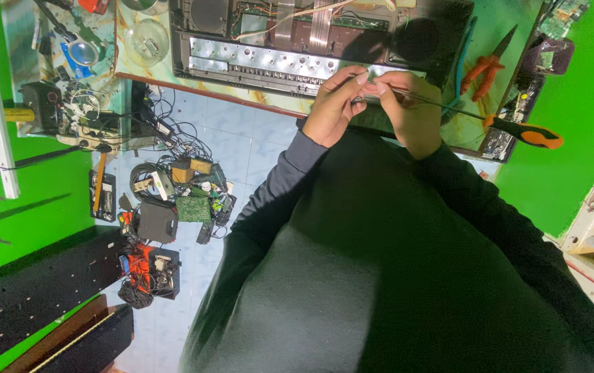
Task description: The person uses a screwdriver to remove screws from a disassembled electronic device on a workbench. They then use pliers to manipulate small components and wires within the device's chassis.
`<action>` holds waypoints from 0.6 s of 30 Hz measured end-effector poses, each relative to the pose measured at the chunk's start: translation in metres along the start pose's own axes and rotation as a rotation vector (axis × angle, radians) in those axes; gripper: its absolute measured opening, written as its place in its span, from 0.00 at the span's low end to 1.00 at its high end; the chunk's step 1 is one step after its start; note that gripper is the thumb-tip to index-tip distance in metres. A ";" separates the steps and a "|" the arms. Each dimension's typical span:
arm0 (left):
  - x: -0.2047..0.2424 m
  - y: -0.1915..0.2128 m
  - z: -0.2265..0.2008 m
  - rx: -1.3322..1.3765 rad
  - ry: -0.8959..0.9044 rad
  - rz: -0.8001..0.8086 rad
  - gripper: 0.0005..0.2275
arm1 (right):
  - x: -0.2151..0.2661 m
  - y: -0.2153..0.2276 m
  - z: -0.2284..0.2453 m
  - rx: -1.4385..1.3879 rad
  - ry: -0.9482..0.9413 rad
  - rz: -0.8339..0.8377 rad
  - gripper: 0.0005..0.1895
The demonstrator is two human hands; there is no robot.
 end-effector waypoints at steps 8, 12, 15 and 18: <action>0.003 -0.001 0.002 0.002 0.036 -0.009 0.09 | 0.002 0.001 0.003 -0.085 -0.005 0.012 0.07; 0.002 0.001 0.006 0.009 0.038 0.001 0.09 | 0.004 0.006 0.005 0.091 0.013 -0.006 0.08; 0.001 0.001 0.005 -0.005 0.039 -0.010 0.09 | 0.006 0.005 0.006 0.124 0.001 0.002 0.08; 0.004 -0.001 0.005 -0.002 0.041 -0.022 0.09 | 0.008 0.004 0.008 0.060 -0.027 0.019 0.08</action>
Point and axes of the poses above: each hand's wrist, its own x-axis away from the middle knuckle, its own y-axis out of the back of the hand, z = x × y, the point moved 5 cm from there along -x, towards the middle knuckle, and after that the axes turned 6 degrees about -z, right-handed, at the moved point
